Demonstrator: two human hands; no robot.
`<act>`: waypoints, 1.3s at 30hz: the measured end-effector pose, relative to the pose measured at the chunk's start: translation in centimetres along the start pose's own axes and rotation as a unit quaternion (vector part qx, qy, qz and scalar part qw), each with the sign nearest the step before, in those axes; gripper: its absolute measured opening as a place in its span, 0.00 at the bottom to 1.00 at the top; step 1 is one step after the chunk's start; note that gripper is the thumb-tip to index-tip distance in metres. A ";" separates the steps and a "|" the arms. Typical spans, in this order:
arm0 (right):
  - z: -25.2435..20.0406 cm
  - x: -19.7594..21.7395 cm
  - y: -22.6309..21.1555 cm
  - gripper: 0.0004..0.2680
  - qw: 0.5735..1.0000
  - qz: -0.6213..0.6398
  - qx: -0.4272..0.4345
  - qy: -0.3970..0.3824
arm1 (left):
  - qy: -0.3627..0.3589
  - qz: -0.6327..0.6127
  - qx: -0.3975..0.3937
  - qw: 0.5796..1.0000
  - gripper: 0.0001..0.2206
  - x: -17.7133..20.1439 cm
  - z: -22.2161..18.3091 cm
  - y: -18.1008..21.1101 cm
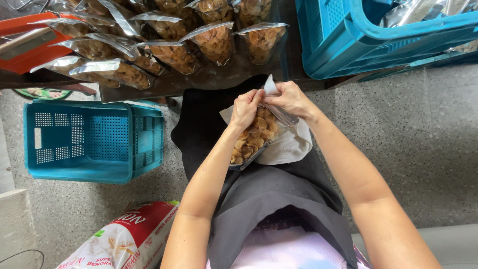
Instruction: The person sits on the floor and repeatedly wipes sealed snack packages with a white cloth. They pick up each package, wipe the exterior, and place it back on the table.
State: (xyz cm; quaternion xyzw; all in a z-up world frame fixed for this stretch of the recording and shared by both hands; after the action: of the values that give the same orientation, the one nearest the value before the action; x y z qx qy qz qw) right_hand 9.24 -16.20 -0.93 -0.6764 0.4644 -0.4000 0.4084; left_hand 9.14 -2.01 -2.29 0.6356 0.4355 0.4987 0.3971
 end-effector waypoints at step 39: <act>-10.8 -9.7 -5.3 0.16 0.877 -0.410 0.197 -0.156 | 0.212 0.160 -0.211 0.941 0.05 31.4 -1.1 8.2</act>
State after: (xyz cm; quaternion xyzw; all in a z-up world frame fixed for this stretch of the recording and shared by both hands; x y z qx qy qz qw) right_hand -1.55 -7.68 6.10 -0.7653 -0.0131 -0.5045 0.3994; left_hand 13.20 25.35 14.69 0.4782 0.2872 0.7593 0.3351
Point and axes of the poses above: each hand's wrist, its own z-axis towards the middle knuckle, its own x-axis out of the back of the hand, y = z × x, the point moved 10 cm from there along z, towards the middle knuckle, and after that the axes turned 7 degrees about y, right-handed, at the moved point
